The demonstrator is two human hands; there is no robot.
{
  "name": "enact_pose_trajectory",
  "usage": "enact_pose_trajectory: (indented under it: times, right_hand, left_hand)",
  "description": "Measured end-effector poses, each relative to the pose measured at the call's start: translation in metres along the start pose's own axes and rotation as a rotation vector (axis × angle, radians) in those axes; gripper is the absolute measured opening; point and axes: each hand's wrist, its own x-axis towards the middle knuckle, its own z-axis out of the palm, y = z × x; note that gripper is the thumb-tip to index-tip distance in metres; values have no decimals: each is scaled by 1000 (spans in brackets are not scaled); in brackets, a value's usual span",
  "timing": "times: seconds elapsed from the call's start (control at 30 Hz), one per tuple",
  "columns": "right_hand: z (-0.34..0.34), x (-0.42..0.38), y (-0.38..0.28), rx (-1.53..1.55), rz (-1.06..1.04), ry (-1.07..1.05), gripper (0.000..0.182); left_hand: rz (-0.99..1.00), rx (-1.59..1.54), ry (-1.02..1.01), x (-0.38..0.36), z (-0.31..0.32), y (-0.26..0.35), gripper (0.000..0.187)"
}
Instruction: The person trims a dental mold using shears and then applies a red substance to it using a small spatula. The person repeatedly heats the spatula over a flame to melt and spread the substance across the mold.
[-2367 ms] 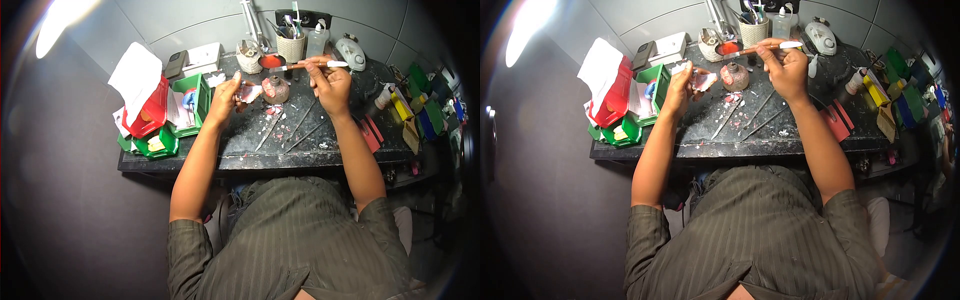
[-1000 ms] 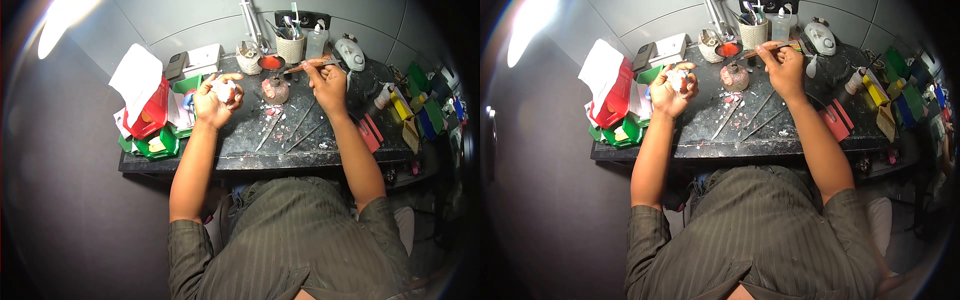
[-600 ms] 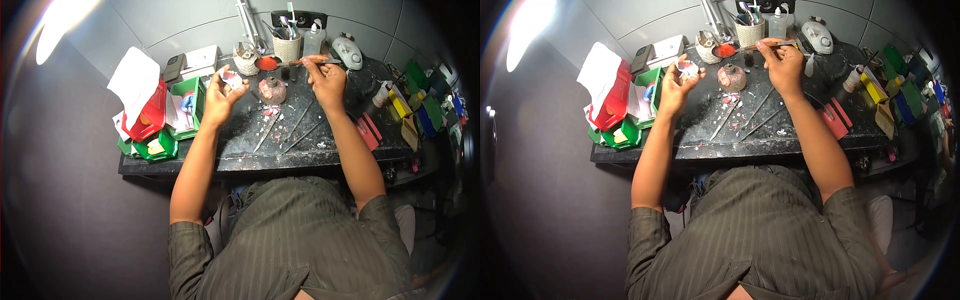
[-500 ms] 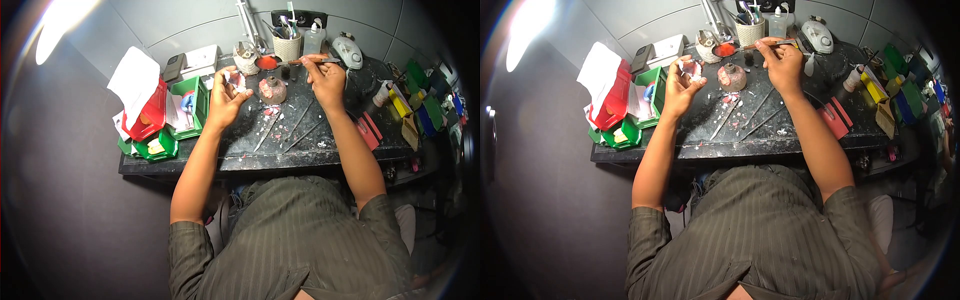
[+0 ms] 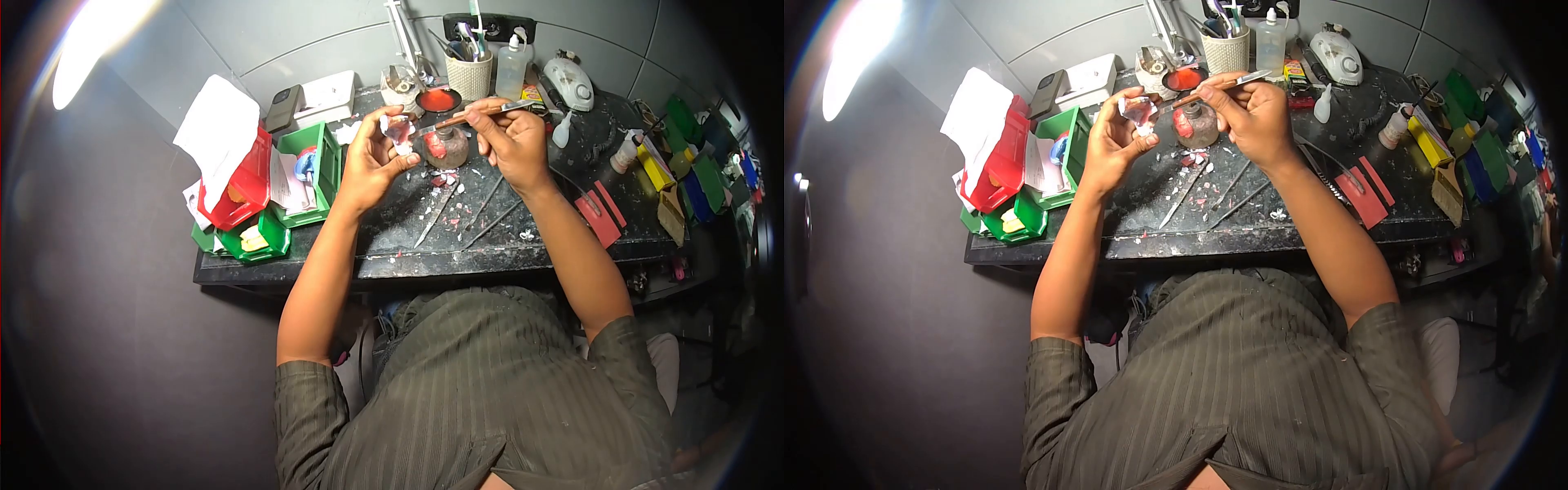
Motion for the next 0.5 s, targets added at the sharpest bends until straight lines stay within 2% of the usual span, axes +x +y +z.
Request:
enact_pose_trajectory:
  times: [0.4, 0.5]
  right_hand:
    - [-1, 0, 1, -2, -8, -46, 13]
    - [0, -1, 0, 22, -13, -77, 12]
  left_hand:
    - [-6, -24, -15, -1, 2, 3, 69]
    - [-61, -47, -16, -1, 2, 4, 69]
